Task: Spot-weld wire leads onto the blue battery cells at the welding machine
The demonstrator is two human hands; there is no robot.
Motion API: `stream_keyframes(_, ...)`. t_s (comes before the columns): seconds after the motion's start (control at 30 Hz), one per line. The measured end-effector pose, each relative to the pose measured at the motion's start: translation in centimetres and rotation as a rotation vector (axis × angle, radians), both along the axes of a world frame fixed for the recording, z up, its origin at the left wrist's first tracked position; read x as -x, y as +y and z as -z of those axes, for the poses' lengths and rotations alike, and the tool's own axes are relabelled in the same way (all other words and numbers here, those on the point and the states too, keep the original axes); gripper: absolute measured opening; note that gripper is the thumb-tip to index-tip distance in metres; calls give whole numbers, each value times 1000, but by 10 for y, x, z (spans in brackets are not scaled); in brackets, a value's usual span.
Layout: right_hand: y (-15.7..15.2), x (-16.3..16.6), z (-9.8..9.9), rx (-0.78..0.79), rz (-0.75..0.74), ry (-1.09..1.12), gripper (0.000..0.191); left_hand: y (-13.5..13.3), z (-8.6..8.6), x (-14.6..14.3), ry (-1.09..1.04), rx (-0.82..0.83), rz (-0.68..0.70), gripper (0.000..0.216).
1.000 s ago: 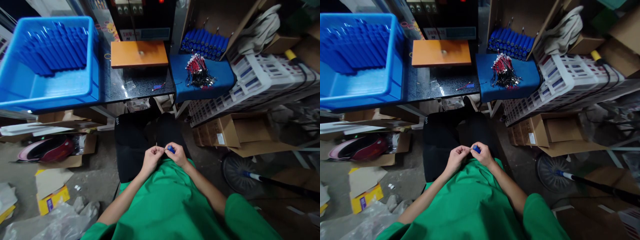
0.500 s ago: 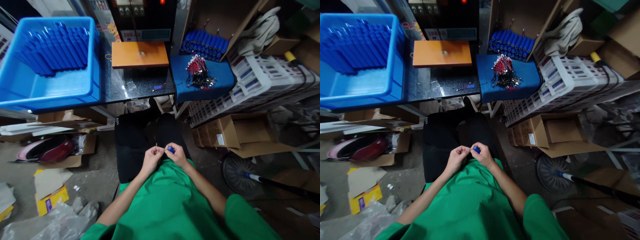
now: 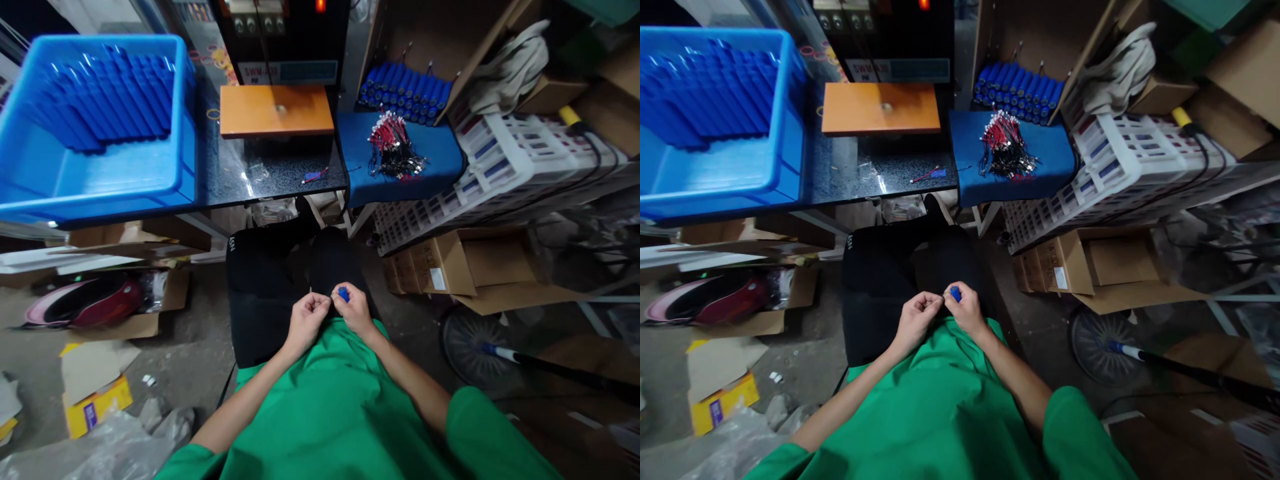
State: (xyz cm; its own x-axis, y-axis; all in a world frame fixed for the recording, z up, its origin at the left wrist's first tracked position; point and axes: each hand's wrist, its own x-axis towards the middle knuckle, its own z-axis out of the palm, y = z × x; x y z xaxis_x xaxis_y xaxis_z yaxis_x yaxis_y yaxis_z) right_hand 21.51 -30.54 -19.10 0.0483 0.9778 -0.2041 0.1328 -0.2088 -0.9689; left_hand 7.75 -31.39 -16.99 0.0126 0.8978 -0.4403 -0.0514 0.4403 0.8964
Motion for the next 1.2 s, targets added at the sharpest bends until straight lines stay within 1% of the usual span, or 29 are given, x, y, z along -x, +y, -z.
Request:
stream_keyframes(0.13,1,1,2,71,-23,110,17,3,3,0,-39,17,-10,32)
stream_keyframes(0.33,4,2,-2,132,-48,194,17,5,5,2,4,29,-10,33)
stream_keyframes(0.5,5,2,-3,157,-80,184,15,5,3,3,44,-7,-19,30)
stream_keyframes(0.67,4,5,-3,162,-73,168,15,5,2,2,65,-46,-29,26)
stream_keyframes(0.73,4,5,-3,168,-69,171,16,5,4,1,46,-14,-46,26)
stream_keyframes(0.87,5,4,-2,206,-52,266,20,6,11,1,-65,159,-90,31)
stream_keyframes(0.97,6,4,-1,216,-39,317,23,7,14,2,-138,239,-103,33)
stream_keyframes(1.07,6,4,-1,202,-40,303,24,7,16,3,-168,260,-104,33)
stream_keyframes(1.2,5,4,0,193,-46,277,23,7,14,4,-171,249,-105,33)
